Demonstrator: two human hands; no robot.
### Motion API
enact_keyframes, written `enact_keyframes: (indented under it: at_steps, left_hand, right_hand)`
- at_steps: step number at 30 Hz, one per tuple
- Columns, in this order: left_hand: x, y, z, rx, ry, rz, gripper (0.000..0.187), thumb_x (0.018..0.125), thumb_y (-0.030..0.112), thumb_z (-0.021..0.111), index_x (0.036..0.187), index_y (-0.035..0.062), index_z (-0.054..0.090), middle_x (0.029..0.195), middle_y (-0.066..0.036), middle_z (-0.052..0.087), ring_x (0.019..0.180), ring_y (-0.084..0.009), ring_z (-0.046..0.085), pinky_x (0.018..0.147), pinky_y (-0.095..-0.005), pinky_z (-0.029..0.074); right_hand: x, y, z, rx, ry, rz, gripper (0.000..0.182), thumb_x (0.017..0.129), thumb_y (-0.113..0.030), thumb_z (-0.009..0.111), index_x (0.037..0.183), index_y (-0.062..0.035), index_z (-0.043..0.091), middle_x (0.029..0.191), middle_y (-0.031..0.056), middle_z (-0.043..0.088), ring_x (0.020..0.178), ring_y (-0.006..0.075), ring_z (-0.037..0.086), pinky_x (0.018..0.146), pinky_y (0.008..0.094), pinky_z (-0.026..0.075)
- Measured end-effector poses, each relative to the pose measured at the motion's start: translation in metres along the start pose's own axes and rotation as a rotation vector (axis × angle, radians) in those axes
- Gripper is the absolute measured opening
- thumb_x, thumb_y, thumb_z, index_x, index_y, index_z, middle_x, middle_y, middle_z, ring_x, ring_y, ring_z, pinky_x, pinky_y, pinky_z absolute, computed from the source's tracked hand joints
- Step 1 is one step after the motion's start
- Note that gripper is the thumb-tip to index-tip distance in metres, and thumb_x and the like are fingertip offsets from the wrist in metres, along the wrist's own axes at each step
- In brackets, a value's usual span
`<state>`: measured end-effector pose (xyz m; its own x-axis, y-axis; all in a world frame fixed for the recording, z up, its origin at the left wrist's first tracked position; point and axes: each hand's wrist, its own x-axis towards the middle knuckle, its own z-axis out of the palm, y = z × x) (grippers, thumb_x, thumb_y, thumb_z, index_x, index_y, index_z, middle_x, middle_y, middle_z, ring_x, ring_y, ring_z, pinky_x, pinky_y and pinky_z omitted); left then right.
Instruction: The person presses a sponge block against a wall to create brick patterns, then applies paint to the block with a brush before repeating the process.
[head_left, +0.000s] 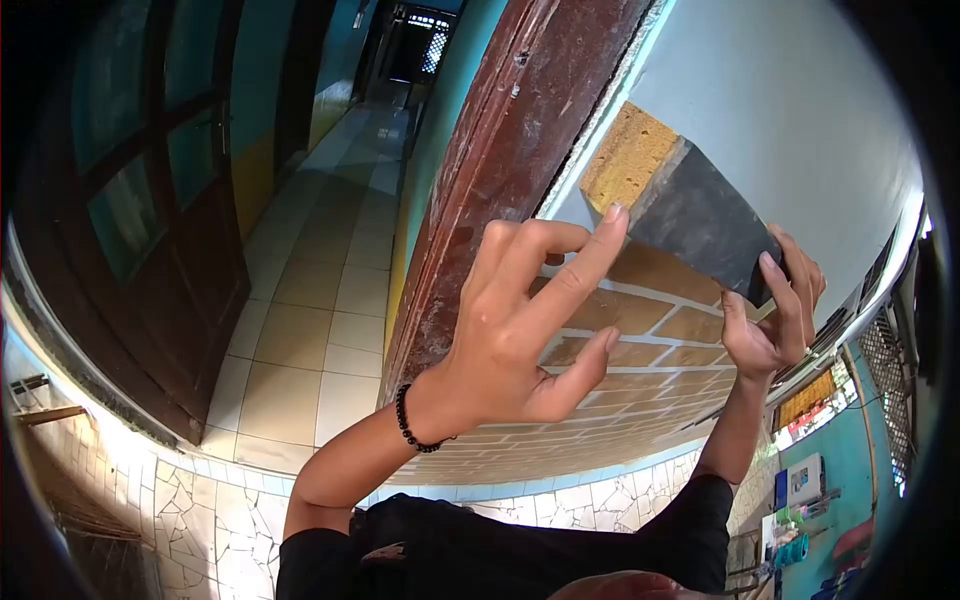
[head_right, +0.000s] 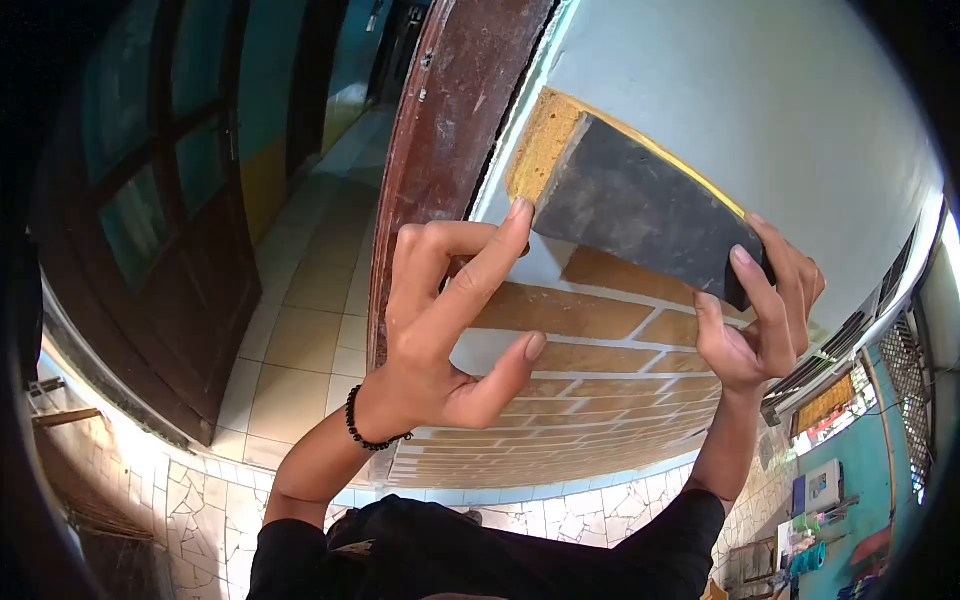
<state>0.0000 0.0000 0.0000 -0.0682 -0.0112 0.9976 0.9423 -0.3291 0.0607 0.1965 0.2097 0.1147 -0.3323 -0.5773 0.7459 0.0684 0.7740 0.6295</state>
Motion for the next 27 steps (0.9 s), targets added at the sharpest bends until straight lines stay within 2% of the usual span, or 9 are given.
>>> enact_keyframes:
  at_steps: [2, 5, 8, 10, 14, 16, 21, 24, 27]
  left_hand:
    - [0.002, 0.001, -0.002, -0.001, -0.012, -0.003, 0.076, 0.073, 0.016, 0.074, 0.144, -0.0091, 0.059, 0.108, -0.016, 0.065, 0.092, -0.0259, 0.051, 0.079, -0.0372, 0.039]
    - [-0.001, 0.0, 0.001, -0.012, -0.006, 0.005, 0.079, 0.073, 0.017, 0.075, 0.145, -0.0092, 0.058, 0.108, -0.016, 0.066, 0.091, -0.0262, 0.052, 0.081, -0.0366, 0.04]
    - [0.0, 0.002, -0.004, -0.013, -0.019, -0.007, 0.075, 0.072, 0.011, 0.07, 0.143, -0.0091, 0.058, 0.108, -0.018, 0.067, 0.093, -0.0271, 0.054, 0.083, -0.037, 0.042]
    - [-0.003, -0.006, -0.012, -0.005, -0.005, 0.067, 0.071, 0.07, 0.006, 0.065, 0.139, -0.0087, 0.059, 0.108, -0.019, 0.068, 0.096, -0.028, 0.056, 0.085, -0.0374, 0.043]
    - [-0.009, -0.017, -0.015, -0.012, 0.192, 0.023, 0.059, 0.066, -0.001, 0.058, 0.124, -0.0052, 0.067, 0.112, -0.017, 0.072, 0.092, -0.0287, 0.06, 0.084, -0.0387, 0.042]
    - [-0.007, -0.018, -0.02, 0.005, 0.22, -0.023, 0.057, 0.066, 0.0, 0.059, 0.122, -0.0054, 0.067, 0.113, -0.017, 0.072, 0.093, -0.0285, 0.059, 0.084, -0.0379, 0.043]
    - [-0.004, -0.024, -0.025, 0.009, 0.225, 0.005, 0.054, 0.067, 0.003, 0.059, 0.12, -0.0047, 0.069, 0.111, -0.015, 0.071, 0.094, -0.0279, 0.058, 0.085, -0.0371, 0.043]
    - [-0.004, -0.024, -0.025, 0.004, 0.229, 0.019, 0.054, 0.066, 0.003, 0.06, 0.119, -0.0046, 0.07, 0.106, -0.016, 0.07, 0.094, -0.028, 0.057, 0.085, -0.0365, 0.043]
    - [-0.008, -0.023, -0.04, 0.064, 0.036, 0.072, 0.047, 0.087, 0.008, 0.062, 0.131, -0.0088, 0.059, 0.122, -0.018, 0.06, 0.105, -0.0214, 0.057, 0.09, -0.0327, 0.043]
  right_hand:
    - [0.002, -0.002, -0.003, -0.031, -0.033, -0.002, 0.066, 0.061, 0.007, 0.087, 0.124, -0.0033, 0.068, 0.13, 0.0262, 0.071, 0.116, 0.0401, 0.068, 0.1, 0.0484, 0.049]
    - [-0.001, -0.003, -0.001, -0.028, -0.031, 0.004, 0.067, 0.061, 0.009, 0.086, 0.124, -0.0031, 0.068, 0.13, 0.0263, 0.071, 0.115, 0.0394, 0.068, 0.101, 0.0481, 0.049]
    - [-0.001, -0.004, 0.0, -0.041, -0.036, 0.017, 0.069, 0.06, 0.011, 0.086, 0.125, -0.0034, 0.068, 0.13, 0.0263, 0.071, 0.116, 0.0388, 0.068, 0.101, 0.0477, 0.048]
    - [0.0, -0.005, -0.003, -0.039, -0.047, 0.021, 0.07, 0.059, 0.011, 0.087, 0.125, -0.0037, 0.068, 0.13, 0.026, 0.071, 0.117, 0.0385, 0.068, 0.101, 0.0473, 0.048]
    - [0.0, -0.004, 0.002, -0.011, 0.005, 0.031, 0.071, 0.057, 0.007, 0.086, 0.125, -0.0082, 0.071, 0.126, 0.0229, 0.074, 0.115, 0.0358, 0.07, 0.1, 0.0423, 0.046]
    - [0.0, -0.002, 0.002, -0.014, 0.002, 0.024, 0.071, 0.057, 0.007, 0.086, 0.125, -0.0076, 0.071, 0.126, 0.0229, 0.074, 0.115, 0.0357, 0.07, 0.1, 0.0422, 0.046]
    - [0.0, 0.001, -0.002, -0.014, -0.034, 0.025, 0.073, 0.055, 0.008, 0.087, 0.125, -0.0076, 0.071, 0.127, 0.0233, 0.073, 0.117, 0.0356, 0.07, 0.1, 0.0407, 0.048]
    - [-0.001, 0.006, -0.002, -0.012, -0.035, 0.007, 0.07, 0.06, 0.008, 0.088, 0.127, -0.008, 0.071, 0.128, 0.0194, 0.074, 0.118, 0.0319, 0.07, 0.102, 0.0402, 0.05]
    - [-0.004, 0.012, -0.002, 0.004, -0.042, -0.002, 0.067, 0.065, 0.006, 0.09, 0.128, -0.0091, 0.072, 0.129, 0.0168, 0.074, 0.12, 0.0303, 0.07, 0.103, 0.0402, 0.05]
